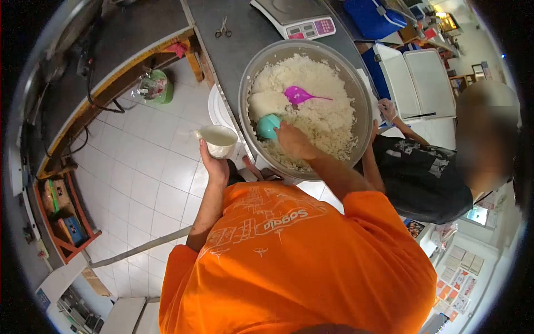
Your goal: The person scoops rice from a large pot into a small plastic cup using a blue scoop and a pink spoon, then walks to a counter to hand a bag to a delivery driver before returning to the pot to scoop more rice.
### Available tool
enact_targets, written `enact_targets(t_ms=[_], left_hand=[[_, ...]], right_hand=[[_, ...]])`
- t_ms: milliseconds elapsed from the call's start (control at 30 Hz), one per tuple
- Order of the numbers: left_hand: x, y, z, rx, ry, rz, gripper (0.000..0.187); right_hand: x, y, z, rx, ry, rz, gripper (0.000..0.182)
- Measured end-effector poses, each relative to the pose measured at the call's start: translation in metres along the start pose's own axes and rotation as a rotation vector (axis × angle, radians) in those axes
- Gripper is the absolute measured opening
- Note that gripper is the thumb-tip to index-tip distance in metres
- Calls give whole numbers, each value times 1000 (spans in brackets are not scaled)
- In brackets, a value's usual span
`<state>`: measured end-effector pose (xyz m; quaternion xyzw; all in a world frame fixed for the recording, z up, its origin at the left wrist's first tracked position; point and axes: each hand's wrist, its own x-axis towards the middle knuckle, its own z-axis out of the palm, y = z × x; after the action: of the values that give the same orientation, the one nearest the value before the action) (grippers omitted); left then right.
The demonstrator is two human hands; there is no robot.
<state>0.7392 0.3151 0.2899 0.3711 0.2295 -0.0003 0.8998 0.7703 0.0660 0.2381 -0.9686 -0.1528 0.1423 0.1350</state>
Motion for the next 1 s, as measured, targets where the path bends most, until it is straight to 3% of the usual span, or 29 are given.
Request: enact_targets(t_ms=[33, 67, 133, 167, 267, 300, 333, 400, 433, 533, 633, 700, 800, 933, 1000], left_hand=[[-2, 1, 4, -2, 29, 36, 57], [-5, 0, 4, 1, 57, 63, 57], [2, -2, 8, 17, 7, 102, 57], [4, -4, 10, 24, -24, 145, 57], [18, -14, 26, 58, 33, 210, 58], [24, -16, 31, 37, 24, 228, 58], [35, -18, 41, 25, 16, 242, 58], [32, -25, 40, 78, -8, 329, 58], [36, -27, 37, 75, -35, 338, 56], [42, -33, 41, 173, -125, 492, 52], [30, -43, 56, 308, 15, 613, 50], [28, -57, 60, 274, -2, 629, 52], [31, -62, 60, 150, -36, 634, 62], [25, -60, 56, 185, -93, 571, 74], [29, -60, 60, 181, -85, 575, 77]], right_hand=[[23, 41, 30, -6, -214, 81, 35], [10, 51, -21, 10, -211, 96, 35], [11, 2, -114, 39, -349, 95, 35], [-2, -11, -125, 58, -274, 304, 33], [-29, -12, -31, -35, -251, 408, 44], [-30, 2, -1, -129, -156, 234, 47], [-20, 24, -6, -141, -141, 228, 47], [-20, 67, -10, 129, -110, -217, 52], [12, 33, -72, 127, -788, 464, 31], [2, 66, -117, -13, -781, 336, 39], [-18, 94, -88, 29, -714, 324, 47], [-21, 96, -60, 620, -723, 777, 46], [-20, 90, -51, 900, -824, 940, 45], [-26, 45, -60, 916, -716, 859, 42], [-27, 25, -75, 1178, -759, 877, 41]])
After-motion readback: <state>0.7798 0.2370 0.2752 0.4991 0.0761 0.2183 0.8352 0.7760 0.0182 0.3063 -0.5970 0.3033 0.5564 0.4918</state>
